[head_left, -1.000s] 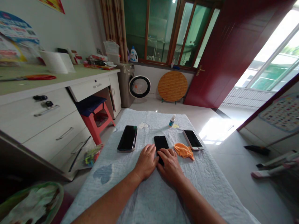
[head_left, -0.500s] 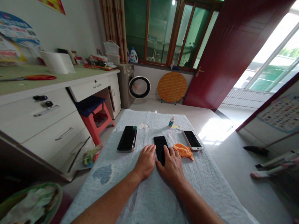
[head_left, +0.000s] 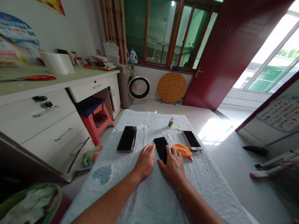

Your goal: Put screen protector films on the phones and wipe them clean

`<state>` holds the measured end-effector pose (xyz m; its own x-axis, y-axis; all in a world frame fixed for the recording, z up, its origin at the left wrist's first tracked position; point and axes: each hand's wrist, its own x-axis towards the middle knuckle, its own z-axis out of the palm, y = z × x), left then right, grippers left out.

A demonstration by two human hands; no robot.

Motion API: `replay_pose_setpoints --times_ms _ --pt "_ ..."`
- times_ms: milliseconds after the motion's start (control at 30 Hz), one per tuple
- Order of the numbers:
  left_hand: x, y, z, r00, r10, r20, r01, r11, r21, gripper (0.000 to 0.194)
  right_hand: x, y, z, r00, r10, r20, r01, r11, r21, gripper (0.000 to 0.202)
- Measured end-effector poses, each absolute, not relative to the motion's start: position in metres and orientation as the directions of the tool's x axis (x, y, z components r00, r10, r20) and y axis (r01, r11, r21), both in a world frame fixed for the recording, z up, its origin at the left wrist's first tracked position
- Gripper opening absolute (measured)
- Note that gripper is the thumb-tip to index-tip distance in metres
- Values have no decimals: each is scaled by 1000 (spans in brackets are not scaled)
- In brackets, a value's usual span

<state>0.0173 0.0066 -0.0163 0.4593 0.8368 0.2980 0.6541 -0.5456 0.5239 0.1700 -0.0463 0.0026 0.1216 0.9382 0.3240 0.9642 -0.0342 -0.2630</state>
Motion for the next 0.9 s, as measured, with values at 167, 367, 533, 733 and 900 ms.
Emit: replay_pose_setpoints --times_ms 167,367,533,733,900 --pt "16 7 -18 454 831 322 631 -555 543 53 172 -46 7 141 930 339 951 -32 -307 64" --pt "13 7 -21 422 839 345 606 -544 580 59 177 -52 17 122 898 422 932 43 -361 68" --pt "12 10 -27 414 842 345 613 -539 578 63 204 -47 27 153 844 514 926 59 -373 62" --pt "11 12 -35 444 832 333 624 -554 551 61 274 -20 51 348 788 508 917 -173 -359 64" --pt "12 11 -38 432 836 338 617 -547 565 66 324 1 46 439 776 453 895 -335 -294 66"
